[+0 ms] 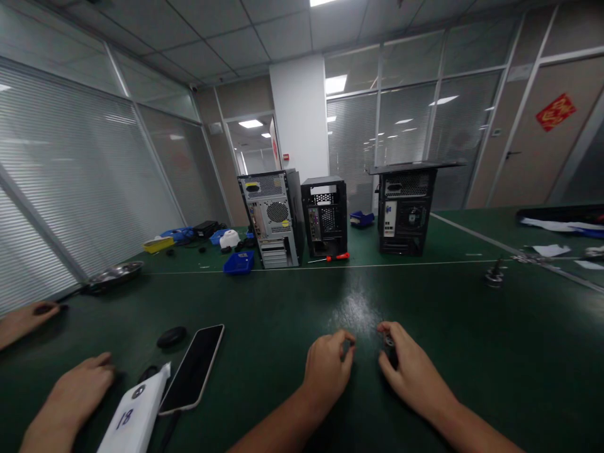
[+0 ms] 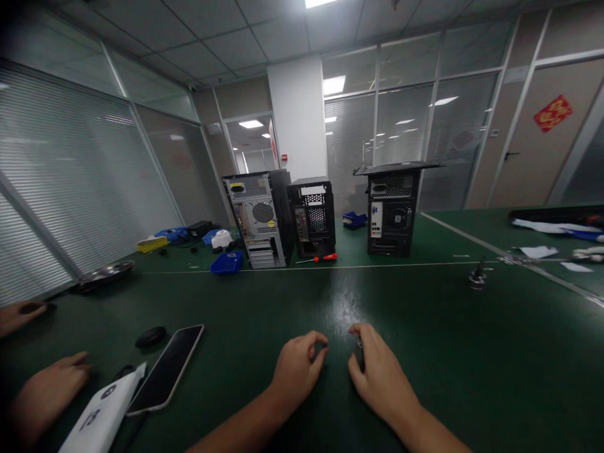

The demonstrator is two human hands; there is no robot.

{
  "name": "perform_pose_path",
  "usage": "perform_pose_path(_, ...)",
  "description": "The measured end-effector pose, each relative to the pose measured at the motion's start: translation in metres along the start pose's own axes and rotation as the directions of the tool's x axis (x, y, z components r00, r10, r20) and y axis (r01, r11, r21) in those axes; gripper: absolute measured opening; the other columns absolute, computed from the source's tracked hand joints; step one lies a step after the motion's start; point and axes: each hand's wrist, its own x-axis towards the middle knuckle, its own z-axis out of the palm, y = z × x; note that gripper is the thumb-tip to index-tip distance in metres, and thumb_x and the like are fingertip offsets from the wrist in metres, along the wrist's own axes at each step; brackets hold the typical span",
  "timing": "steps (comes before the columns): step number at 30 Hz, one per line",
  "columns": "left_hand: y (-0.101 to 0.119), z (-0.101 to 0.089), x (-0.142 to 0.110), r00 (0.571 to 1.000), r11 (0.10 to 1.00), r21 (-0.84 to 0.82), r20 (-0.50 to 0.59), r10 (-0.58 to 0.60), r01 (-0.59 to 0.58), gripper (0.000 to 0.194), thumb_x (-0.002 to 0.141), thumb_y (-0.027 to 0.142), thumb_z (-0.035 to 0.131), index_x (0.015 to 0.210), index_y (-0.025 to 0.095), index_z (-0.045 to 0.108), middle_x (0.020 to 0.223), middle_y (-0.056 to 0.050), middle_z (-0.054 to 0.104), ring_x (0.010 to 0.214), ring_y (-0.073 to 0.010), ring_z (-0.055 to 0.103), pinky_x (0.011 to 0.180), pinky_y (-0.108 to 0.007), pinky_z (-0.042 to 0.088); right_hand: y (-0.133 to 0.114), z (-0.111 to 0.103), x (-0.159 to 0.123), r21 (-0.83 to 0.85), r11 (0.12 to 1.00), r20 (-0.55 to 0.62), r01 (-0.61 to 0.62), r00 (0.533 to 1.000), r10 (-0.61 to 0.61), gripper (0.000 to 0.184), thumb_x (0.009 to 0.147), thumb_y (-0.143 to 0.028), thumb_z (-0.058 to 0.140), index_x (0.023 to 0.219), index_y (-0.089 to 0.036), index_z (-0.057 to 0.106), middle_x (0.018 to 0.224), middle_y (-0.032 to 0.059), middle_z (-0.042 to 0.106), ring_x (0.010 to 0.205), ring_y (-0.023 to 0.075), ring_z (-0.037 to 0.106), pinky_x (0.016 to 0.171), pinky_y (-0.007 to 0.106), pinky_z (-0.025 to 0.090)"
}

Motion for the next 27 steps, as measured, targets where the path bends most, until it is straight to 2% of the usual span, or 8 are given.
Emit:
perform_pose_path(3, 0.001, 0.002, -0.001, 0.998, 0.998, 0.000, 0.012, 0.068, -0.068, 0.015, 0.089, 0.029, 0.063, 0.101, 0.028, 0.071, 0.076, 0.001, 0.066, 0.076, -0.0180, 0.060, 0.071, -0.027, 0.041, -0.006, 0.002, -0.006, -0.048, 0.988, 0.063, 0.145, 0.988, -0.142, 0.030, 0.088, -0.024, 0.049, 0.117, -0.021, 0.054, 0.111, 0.0086, 0.061, 0.102, 0.0198, 0.060, 0.089, 0.037, 0.048)
perform_pose_path(7, 0.003, 0.004, -0.003, 0.981, 0.980, 0.049, 0.044, 0.189, -0.191, 0.017, 0.089, 0.036, 0.065, 0.097, 0.025, 0.075, 0.074, -0.002, 0.067, 0.074, -0.0189, 0.060, 0.072, -0.029, 0.042, -0.010, 0.001, -0.009, -0.139, 0.946, 0.130, 0.291, 0.953, -0.274, 0.019, 0.091, -0.021, 0.050, 0.108, -0.022, 0.058, 0.101, 0.0053, 0.063, 0.093, 0.0179, 0.058, 0.082, 0.035, 0.045)
perform_pose_path(10, 0.003, 0.004, -0.003, 0.957, 0.957, 0.058, 0.085, 0.278, -0.284, 0.022, 0.094, 0.038, 0.059, 0.091, 0.023, 0.075, 0.073, -0.003, 0.069, 0.072, -0.0183, 0.060, 0.073, -0.029, 0.041, -0.014, -0.002, -0.009, -0.200, 0.912, 0.146, 0.359, 0.931, -0.335, 0.013, 0.092, -0.021, 0.050, 0.100, -0.022, 0.061, 0.091, 0.0036, 0.062, 0.085, 0.0164, 0.057, 0.078, 0.033, 0.042)
perform_pose_path(13, 0.003, 0.001, -0.003, 0.944, 0.946, 0.046, 0.095, 0.315, -0.320, 0.032, 0.098, 0.040, 0.051, 0.087, 0.022, 0.075, 0.075, -0.003, 0.070, 0.071, -0.0178, 0.061, 0.072, -0.029, 0.041, -0.019, -0.006, -0.009, -0.204, 0.903, 0.142, 0.379, 0.924, -0.356, 0.017, 0.096, -0.024, 0.045, 0.098, -0.022, 0.061, 0.089, 0.0034, 0.062, 0.083, 0.0156, 0.056, 0.079, 0.032, 0.040)
perform_pose_path(15, 0.004, -0.001, -0.004, 0.952, 0.951, 0.069, 0.085, 0.296, -0.302, 0.040, 0.101, 0.039, 0.043, 0.083, 0.021, 0.073, 0.074, -0.004, 0.069, 0.070, -0.0177, 0.061, 0.071, -0.028, 0.041, -0.019, -0.012, -0.005, -0.181, 0.926, 0.141, 0.332, 0.940, -0.310, 0.020, 0.097, -0.027, 0.042, 0.099, -0.022, 0.062, 0.091, 0.0041, 0.063, 0.086, 0.0159, 0.057, 0.083, 0.034, 0.040)
perform_pose_path(18, 0.006, -0.002, -0.008, 0.970, 0.958, 0.153, 0.076, 0.233, -0.242, 0.044, 0.102, 0.039, 0.037, 0.079, 0.021, 0.070, 0.070, -0.005, 0.067, 0.068, -0.0186, 0.062, 0.068, -0.029, 0.041, -0.005, -0.029, 0.005, -0.155, 0.971, 0.129, 0.181, 0.978, -0.161, 0.025, 0.097, -0.036, 0.042, 0.100, -0.022, 0.062, 0.096, 0.0056, 0.064, 0.090, 0.0175, 0.058, 0.085, 0.035, 0.042)
perform_pose_path(22, 0.008, -0.001, -0.012, 0.984, 0.956, 0.239, 0.093, 0.154, -0.173, 0.036, 0.098, 0.041, 0.040, 0.090, 0.023, 0.070, 0.074, -0.005, 0.068, 0.068, -0.0218, 0.064, 0.066, -0.030, 0.044, 0.046, -0.062, 0.017, -0.173, 0.984, 0.057, -0.042, 0.997, 0.053, 0.037, 0.096, -0.047, 0.035, 0.099, -0.021, 0.061, 0.096, 0.0081, 0.066, 0.081, 0.0182, 0.061, 0.072, 0.032, 0.046)
perform_pose_path(27, 0.009, -0.001, -0.012, 0.988, 0.955, 0.271, 0.118, 0.096, -0.125, 0.030, 0.095, 0.038, 0.042, 0.098, 0.025, 0.068, 0.083, -0.006, 0.070, 0.075, -0.0249, 0.066, 0.068, -0.033, 0.047, 0.116, -0.093, 0.008, -0.149, 0.964, 0.030, -0.221, 0.973, 0.228, 0.043, 0.093, -0.052, 0.033, 0.100, -0.020, 0.060, 0.090, 0.0094, 0.067, 0.076, 0.0193, 0.063, 0.068, 0.032, 0.049)
